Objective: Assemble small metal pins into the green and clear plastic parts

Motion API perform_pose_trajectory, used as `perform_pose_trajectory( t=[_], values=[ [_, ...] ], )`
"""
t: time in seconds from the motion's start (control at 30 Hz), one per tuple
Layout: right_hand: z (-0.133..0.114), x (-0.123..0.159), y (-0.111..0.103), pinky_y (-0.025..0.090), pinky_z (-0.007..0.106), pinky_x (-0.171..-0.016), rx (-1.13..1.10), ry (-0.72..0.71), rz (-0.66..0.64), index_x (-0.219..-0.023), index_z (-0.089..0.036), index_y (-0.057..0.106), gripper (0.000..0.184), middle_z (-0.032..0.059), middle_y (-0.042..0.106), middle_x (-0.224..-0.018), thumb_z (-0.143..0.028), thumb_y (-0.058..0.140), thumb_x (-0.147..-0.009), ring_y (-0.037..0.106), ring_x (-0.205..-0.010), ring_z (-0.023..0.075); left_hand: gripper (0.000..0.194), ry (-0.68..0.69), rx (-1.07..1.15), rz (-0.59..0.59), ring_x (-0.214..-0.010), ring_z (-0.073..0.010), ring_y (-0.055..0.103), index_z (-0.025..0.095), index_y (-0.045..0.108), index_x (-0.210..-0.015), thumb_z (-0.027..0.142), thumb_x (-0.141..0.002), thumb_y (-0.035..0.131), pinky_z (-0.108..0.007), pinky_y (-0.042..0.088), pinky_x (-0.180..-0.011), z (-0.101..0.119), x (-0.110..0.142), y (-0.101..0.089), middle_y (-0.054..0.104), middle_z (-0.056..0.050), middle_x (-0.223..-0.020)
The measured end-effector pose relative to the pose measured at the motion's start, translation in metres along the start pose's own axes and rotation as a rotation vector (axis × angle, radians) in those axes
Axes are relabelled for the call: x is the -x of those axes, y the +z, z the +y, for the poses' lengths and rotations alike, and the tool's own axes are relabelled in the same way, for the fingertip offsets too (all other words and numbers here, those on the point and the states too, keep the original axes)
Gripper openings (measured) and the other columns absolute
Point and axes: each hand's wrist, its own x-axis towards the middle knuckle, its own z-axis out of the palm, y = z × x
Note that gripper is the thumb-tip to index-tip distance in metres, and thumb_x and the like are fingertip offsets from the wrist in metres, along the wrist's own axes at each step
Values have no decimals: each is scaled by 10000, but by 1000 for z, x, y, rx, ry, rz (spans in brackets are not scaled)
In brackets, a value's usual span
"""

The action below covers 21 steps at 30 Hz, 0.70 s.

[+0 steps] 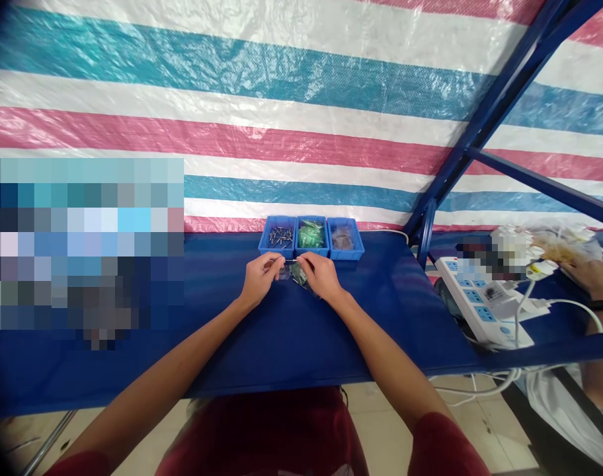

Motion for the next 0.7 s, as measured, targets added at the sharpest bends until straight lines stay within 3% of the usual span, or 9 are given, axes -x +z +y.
perform_pose_trajectory(
  t=[0.2,0.33,0.43,0.57,0.63,0.7],
  values=[
    [-4,0,-1,437,264,-602,-10,28,66,-902,-176,655,359,37,650,-684,-431,407,-947,571,-577,152,317,-3,1,36,-442,-79,459,155,597,-692,427,-853,561,-204,388,-483,3,2,0,500,35,-527],
    [-4,0,-1,436,272,-593,-12,25,76,-902,-176,663,379,39,648,-670,-441,396,-948,574,-574,158,362,-22,-25,153,-422,-77,442,160,560,-609,435,-845,570,-205,376,-473,6,-2,-3,480,38,-480],
    [-3,0,-1,438,273,-594,-11,26,93,-888,-176,665,385,38,646,-659,-445,396,-947,572,-569,158,369,-64,-37,290,-412,-76,446,160,552,-587,429,-839,571,-205,378,-462,10,-16,-5,504,34,-484],
    [-1,0,-1,429,271,-582,-3,20,110,-867,-182,662,375,35,641,-653,-441,402,-946,566,-564,158,356,-114,-75,378,-405,-83,464,154,574,-575,409,-823,584,-213,392,-464,9,-50,-9,527,29,-479],
    [-1,0,-1,422,270,-574,-6,14,108,-853,-181,659,371,38,641,-659,-432,404,-948,562,-564,156,325,-146,-21,333,-403,-86,477,147,617,-642,418,-819,586,-215,390,-450,6,-63,-11,562,17,-511],
    [-1,-1,-1,420,269,-573,-7,12,103,-841,-177,658,367,40,642,-666,-423,407,-948,557,-564,154,286,-150,36,242,-411,-93,496,147,668,-858,420,-814,594,-217,394,-443,3,-66,-13,608,8,-575]
  ],
)
